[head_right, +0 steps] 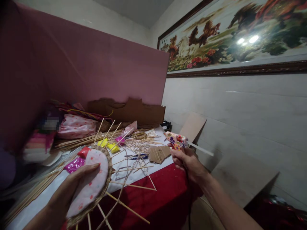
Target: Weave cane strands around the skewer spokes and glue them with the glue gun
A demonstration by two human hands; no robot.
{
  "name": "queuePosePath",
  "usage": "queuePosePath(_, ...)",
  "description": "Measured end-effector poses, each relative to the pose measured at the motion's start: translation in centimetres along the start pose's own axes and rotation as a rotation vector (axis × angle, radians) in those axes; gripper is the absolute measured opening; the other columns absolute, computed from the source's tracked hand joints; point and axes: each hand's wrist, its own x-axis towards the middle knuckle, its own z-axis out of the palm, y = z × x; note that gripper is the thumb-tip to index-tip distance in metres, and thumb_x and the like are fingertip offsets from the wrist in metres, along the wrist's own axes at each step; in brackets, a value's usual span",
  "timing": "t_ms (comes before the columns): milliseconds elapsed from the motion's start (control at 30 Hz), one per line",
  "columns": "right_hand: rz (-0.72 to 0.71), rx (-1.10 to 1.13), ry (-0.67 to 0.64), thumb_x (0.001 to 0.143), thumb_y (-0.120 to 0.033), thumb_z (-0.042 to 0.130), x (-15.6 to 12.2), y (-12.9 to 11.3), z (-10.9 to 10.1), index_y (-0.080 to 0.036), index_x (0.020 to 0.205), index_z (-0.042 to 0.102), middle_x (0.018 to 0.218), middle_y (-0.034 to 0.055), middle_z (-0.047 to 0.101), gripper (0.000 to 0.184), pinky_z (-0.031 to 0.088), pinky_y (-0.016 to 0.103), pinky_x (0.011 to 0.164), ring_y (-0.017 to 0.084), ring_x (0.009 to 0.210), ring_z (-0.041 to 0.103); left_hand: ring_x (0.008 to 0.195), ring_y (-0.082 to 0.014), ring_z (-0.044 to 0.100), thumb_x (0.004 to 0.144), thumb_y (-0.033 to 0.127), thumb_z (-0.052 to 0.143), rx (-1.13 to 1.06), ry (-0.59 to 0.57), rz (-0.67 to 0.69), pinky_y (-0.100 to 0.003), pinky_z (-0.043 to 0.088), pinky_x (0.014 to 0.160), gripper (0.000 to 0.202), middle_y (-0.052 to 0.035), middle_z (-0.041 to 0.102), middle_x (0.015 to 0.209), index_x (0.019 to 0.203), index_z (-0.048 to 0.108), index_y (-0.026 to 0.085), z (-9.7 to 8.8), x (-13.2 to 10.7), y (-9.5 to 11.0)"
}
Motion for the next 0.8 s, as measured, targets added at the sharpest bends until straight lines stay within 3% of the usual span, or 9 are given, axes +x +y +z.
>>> queuePosePath(67,0.038,-0.08,-0.026,0.069,-0.042,0.068,-1.9,-1.2,1.4,-0.017,0.07,0.058,0.063,-0.0009,0.05,0.027,0.028,0.016,0.037,0.005,0.045,0.038,0.05,-0.0189,0.064,0.063,0.014,0.067,0.001,-0.038,-0.001,-0.024,0.052,0.047,0.009,-0.0078,0.068,0.057,0.071,0.065,0.009,0.3,-0.4,0.0)
queuePosePath(167,0.062,-0.278,-0.195,0.072,-0.053,0.06,-4.2,-2.1,3.5,-0.017,0.065,0.056,0.056,-0.0008,0.048,0.036,0.026,0.019,0.035,0.007,0.042,0.036,0.044,-0.0166,0.061,0.061,0.018,0.068,0.015,-0.051,-0.013,-0.022,0.049,0.041,0.012,-0.0047,0.066,0.053,0.07,0.065,0.012,0.5,-0.9,-0.1)
queuePosePath(267,0.039,-0.431,-0.296,0.076,-0.054,0.055,-5.3,-2.4,5.1,-0.019,0.062,0.052,0.051,-0.0024,0.043,0.038,0.025,0.021,0.038,0.008,0.043,0.035,0.04,-0.0144,0.058,0.061,0.019,0.069,0.03,-0.067,0.002,-0.021,0.046,0.039,0.01,-0.0028,0.064,0.049,0.066,0.063,0.013,0.7,-1.4,0.0)
queuePosePath(533,0.019,-0.557,-0.432,0.085,-0.049,0.046,-4.9,-3.1,6.8,-0.02,0.057,0.04,0.054,-0.0037,0.037,0.041,0.023,0.022,0.041,0.008,0.047,0.029,0.037,-0.012,0.053,0.061,0.021,0.068,0.024,-0.099,0.038,-0.02,0.042,0.036,0.011,-0.0013,0.06,0.047,0.062,0.059,0.014,0.4,-1.3,-0.6)
queuePosePath(800,0.071,-0.596,-0.457,0.086,-0.05,0.044,-4.2,-2.7,7.1,-0.019,0.056,0.041,0.05,-0.005,0.037,0.043,0.023,0.022,0.039,0.007,0.042,0.031,0.043,-0.0163,0.058,0.062,0.029,0.069,0.108,-0.125,0.066,-0.023,0.042,0.039,0.02,-0.0031,0.061,0.051,0.072,0.06,0.014,-0.6,0.3,-1.4)
